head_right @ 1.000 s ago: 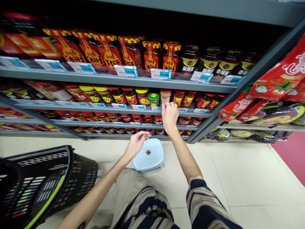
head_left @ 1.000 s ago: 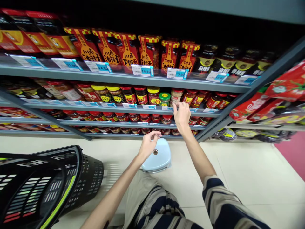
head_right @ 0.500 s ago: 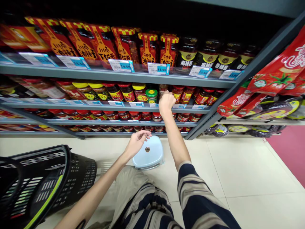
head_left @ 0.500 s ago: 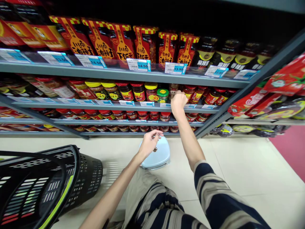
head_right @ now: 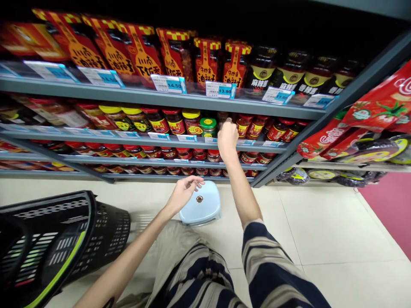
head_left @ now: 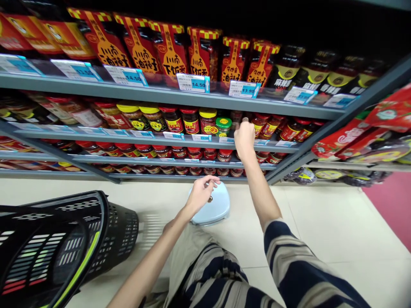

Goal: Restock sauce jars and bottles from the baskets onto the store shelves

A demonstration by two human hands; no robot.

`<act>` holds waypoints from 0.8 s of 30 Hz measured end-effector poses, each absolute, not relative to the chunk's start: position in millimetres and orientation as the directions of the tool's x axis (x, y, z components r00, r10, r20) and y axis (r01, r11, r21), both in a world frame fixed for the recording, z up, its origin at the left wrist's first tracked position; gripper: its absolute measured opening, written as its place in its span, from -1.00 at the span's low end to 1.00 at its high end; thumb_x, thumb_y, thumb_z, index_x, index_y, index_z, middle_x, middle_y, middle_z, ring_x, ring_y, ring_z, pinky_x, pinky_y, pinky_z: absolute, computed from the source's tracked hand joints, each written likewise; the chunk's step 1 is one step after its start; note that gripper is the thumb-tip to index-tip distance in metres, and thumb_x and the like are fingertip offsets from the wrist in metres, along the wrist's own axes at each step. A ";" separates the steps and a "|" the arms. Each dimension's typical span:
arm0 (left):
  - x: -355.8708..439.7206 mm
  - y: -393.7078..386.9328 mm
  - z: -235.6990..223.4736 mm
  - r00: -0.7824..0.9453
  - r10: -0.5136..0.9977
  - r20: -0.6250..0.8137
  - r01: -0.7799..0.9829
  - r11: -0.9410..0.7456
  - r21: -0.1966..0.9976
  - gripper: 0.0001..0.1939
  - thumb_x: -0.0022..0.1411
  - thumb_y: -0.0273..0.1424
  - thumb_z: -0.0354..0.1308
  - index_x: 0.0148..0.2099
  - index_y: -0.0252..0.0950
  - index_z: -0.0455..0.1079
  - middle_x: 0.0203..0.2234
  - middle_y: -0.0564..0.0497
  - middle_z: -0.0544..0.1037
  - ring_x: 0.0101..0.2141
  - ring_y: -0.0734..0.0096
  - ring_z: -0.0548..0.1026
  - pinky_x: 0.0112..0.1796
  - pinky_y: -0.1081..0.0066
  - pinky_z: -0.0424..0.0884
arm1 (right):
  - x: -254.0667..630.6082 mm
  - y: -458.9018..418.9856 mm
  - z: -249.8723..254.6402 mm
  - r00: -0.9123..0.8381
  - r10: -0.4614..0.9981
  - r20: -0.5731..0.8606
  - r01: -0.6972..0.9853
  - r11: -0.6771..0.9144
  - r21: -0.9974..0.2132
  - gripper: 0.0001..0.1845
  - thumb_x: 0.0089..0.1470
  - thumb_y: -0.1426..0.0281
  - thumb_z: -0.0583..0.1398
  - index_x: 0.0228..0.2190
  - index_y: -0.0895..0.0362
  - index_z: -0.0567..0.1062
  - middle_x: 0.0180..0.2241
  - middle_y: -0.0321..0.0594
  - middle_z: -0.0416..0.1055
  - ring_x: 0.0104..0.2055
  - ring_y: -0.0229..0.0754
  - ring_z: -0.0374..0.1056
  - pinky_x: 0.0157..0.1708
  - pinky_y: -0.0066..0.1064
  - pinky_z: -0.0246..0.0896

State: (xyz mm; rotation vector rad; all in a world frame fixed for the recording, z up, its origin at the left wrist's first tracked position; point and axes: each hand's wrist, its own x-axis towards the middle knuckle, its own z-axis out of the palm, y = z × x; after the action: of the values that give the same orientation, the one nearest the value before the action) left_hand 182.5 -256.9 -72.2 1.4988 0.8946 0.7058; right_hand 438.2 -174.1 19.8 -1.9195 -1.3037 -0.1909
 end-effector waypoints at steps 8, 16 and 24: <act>108.3 -234.7 -86.6 0.353 0.936 -0.019 0.165 -0.042 0.985 -0.61 0.37 -0.10 0.24 -0.01 -0.30 0.63 -0.17 -0.14 0.75 -0.23 0.27 0.62 -0.16 0.29 0.54 | 414.7 -246.2 -20.3 0.498 0.711 0.497 0.756 -0.075 -0.650 -0.61 0.45 0.11 0.15 -0.06 0.11 0.64 -0.25 -0.12 0.65 -0.31 -0.05 0.55 -0.06 -0.22 0.46; -81.7 -206.7 -104.2 0.007 1.000 -0.009 0.475 0.004 0.880 -0.60 0.40 0.02 0.20 0.00 -0.15 0.60 -0.13 0.17 0.76 -0.17 0.30 0.65 -0.02 0.21 0.62 | 440.1 -204.7 -35.8 0.654 0.688 0.315 0.505 -0.086 -0.859 -0.63 0.31 0.07 0.30 -0.33 0.12 0.57 -0.39 -0.18 0.66 -0.39 -0.13 0.59 -0.24 -0.36 0.46; -152.2 -223.1 -153.5 -0.067 0.994 -0.091 0.412 0.111 0.904 -0.73 0.40 -0.15 0.22 0.00 -0.13 0.63 -0.15 0.12 0.75 -0.14 0.26 0.65 -0.03 0.23 0.57 | 444.0 -206.4 -25.3 0.709 0.693 0.129 0.235 -0.059 -0.970 -0.72 0.20 0.20 0.35 -0.41 0.15 0.56 -0.47 -0.20 0.62 -0.47 -0.21 0.54 -0.49 -0.48 0.32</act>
State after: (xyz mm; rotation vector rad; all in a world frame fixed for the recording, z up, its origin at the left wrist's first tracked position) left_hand -152.2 -223.1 -153.5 1.4106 1.6002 0.9304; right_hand 444.0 -206.4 -25.3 -1.6278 -0.7661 0.4418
